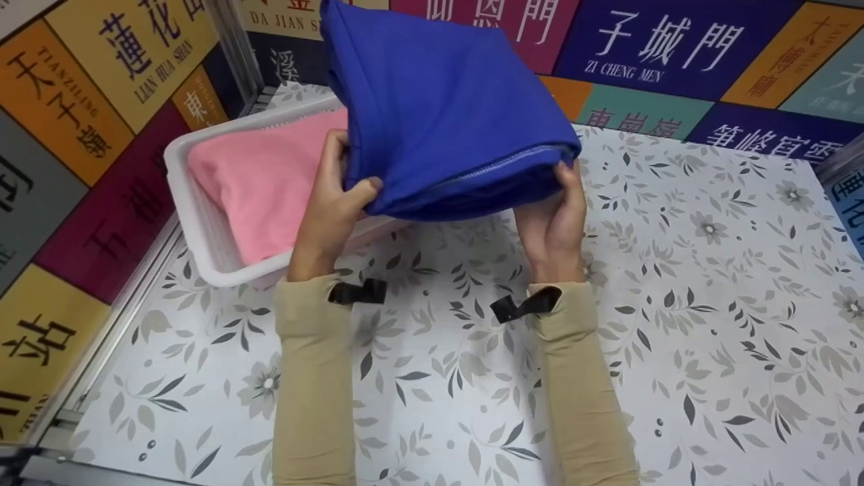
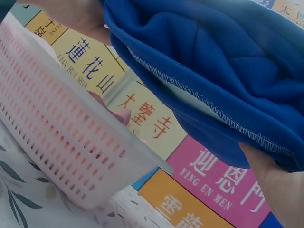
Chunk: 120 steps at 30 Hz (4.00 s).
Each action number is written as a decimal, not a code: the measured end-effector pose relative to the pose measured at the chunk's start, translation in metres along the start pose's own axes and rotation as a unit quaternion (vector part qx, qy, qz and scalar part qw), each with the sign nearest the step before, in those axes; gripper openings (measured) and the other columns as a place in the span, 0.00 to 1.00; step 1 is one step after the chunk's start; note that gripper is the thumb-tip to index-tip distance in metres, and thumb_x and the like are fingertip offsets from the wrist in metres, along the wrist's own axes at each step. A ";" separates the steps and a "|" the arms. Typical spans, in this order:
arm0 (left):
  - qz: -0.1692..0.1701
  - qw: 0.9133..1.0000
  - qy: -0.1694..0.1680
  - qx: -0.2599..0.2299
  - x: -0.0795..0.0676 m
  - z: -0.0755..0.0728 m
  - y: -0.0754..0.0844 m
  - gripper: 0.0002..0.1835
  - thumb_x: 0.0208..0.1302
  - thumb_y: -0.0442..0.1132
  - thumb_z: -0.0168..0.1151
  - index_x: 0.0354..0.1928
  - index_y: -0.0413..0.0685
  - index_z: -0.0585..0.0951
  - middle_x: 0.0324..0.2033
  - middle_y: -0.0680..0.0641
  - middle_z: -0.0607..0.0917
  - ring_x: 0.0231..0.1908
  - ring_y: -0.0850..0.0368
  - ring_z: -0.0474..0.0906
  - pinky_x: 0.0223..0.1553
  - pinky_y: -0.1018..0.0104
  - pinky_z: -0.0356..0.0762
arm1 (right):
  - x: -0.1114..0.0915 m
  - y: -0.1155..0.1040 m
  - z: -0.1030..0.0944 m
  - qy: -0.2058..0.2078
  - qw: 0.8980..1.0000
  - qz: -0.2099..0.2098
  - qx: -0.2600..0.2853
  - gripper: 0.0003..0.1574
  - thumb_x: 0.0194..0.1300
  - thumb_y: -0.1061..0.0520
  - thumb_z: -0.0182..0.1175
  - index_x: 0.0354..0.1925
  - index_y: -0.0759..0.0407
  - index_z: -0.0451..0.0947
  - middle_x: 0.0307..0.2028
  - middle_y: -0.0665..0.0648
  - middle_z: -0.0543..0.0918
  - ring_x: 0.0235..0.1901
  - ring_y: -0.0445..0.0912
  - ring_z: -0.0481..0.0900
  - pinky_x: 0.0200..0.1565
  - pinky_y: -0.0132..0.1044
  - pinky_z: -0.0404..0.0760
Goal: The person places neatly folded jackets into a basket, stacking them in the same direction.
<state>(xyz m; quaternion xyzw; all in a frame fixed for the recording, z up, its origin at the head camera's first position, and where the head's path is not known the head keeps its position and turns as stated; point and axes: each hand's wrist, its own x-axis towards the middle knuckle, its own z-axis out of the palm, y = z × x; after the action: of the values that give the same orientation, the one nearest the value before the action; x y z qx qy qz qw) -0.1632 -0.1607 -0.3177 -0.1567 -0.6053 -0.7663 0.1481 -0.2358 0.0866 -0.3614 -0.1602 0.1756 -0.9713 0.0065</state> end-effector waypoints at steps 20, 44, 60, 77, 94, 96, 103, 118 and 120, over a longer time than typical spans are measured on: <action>0.076 0.980 0.088 -0.161 -0.005 -0.044 -0.005 0.19 0.39 0.21 0.48 0.40 0.33 0.66 0.40 0.39 0.69 0.42 0.47 0.65 0.43 0.59 0.66 | 0.007 0.048 0.004 0.014 0.998 0.061 0.020 0.41 0.44 0.76 0.52 0.60 0.61 0.64 0.58 0.62 0.66 0.52 0.52 0.68 0.56 0.46 0.64; 0.066 0.981 0.155 -0.100 -0.021 -0.079 0.009 0.19 0.36 0.15 0.39 0.36 0.33 0.65 0.38 0.40 0.69 0.42 0.49 0.65 0.40 0.63 0.65 | 0.010 0.082 0.006 -0.038 0.986 0.095 -0.133 0.35 0.55 0.80 0.44 0.61 0.62 0.62 0.50 0.63 0.70 0.41 0.51 0.72 0.45 0.44 0.71; 0.022 0.981 0.192 0.001 -0.022 -0.077 0.015 0.18 0.39 0.14 0.41 0.33 0.38 0.63 0.39 0.42 0.70 0.44 0.53 0.66 0.44 0.67 0.64 | 0.012 0.085 0.023 -0.003 0.930 0.103 -0.353 0.28 0.61 0.71 0.50 0.60 0.61 0.65 0.62 0.53 0.62 0.54 0.47 0.67 0.47 0.43 0.73; -0.001 0.971 0.237 0.021 -0.019 -0.092 0.003 0.17 0.41 0.16 0.43 0.34 0.39 0.65 0.37 0.43 0.71 0.41 0.53 0.67 0.39 0.67 0.65 | 0.006 0.078 0.041 -0.108 0.824 0.106 -0.546 0.39 0.53 0.76 0.46 0.62 0.55 0.62 0.66 0.52 0.52 0.63 0.36 0.50 0.56 0.30 0.59; -0.043 0.953 0.301 0.004 -0.023 -0.101 0.006 0.15 0.43 0.18 0.42 0.33 0.41 0.64 0.30 0.45 0.71 0.34 0.55 0.67 0.30 0.67 0.64 | 0.012 0.086 0.033 -0.175 0.687 0.117 -0.695 0.36 0.60 0.62 0.52 0.64 0.40 0.58 0.66 0.44 0.51 0.63 0.33 0.45 0.61 0.28 0.47; -0.059 0.952 0.301 0.022 -0.024 -0.100 0.009 0.15 0.44 0.19 0.43 0.35 0.42 0.64 0.31 0.45 0.70 0.35 0.55 0.67 0.32 0.67 0.64 | 0.015 0.088 0.027 -0.174 0.675 0.103 -0.710 0.35 0.60 0.60 0.52 0.63 0.38 0.59 0.66 0.43 0.53 0.62 0.32 0.47 0.60 0.27 0.48; -0.136 0.949 0.269 0.093 -0.025 -0.094 0.026 0.24 0.55 0.27 0.48 0.51 0.52 0.55 0.57 0.47 0.63 0.54 0.58 0.61 0.51 0.71 0.58 | 0.014 0.091 0.024 -0.141 0.642 0.078 -0.749 0.30 0.61 0.56 0.50 0.62 0.40 0.63 0.64 0.46 0.59 0.60 0.31 0.52 0.59 0.25 0.50; -0.273 0.851 0.170 0.415 -0.031 -0.104 0.027 0.38 0.64 0.48 0.47 0.69 0.59 0.38 0.68 0.50 0.38 0.65 0.55 0.40 0.63 0.56 0.42 | 0.012 0.092 0.019 -0.117 0.686 0.054 -0.716 0.26 0.61 0.49 0.53 0.59 0.38 0.66 0.58 0.40 0.67 0.56 0.30 0.60 0.56 0.24 0.57; -0.276 0.843 0.164 0.430 -0.032 -0.104 0.026 0.36 0.65 0.49 0.45 0.69 0.56 0.40 0.68 0.47 0.36 0.65 0.52 0.39 0.63 0.53 0.43 | 0.011 0.093 0.019 -0.111 0.693 0.047 -0.711 0.26 0.61 0.49 0.54 0.59 0.39 0.67 0.57 0.40 0.68 0.56 0.30 0.61 0.55 0.23 0.59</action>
<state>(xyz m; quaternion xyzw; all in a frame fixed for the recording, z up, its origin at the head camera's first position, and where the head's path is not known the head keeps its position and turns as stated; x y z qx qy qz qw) -0.1296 -0.2670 -0.3307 0.2245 -0.8594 -0.4524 0.0798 -0.2448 -0.0075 -0.3733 -0.2155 0.8191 -0.5298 -0.0438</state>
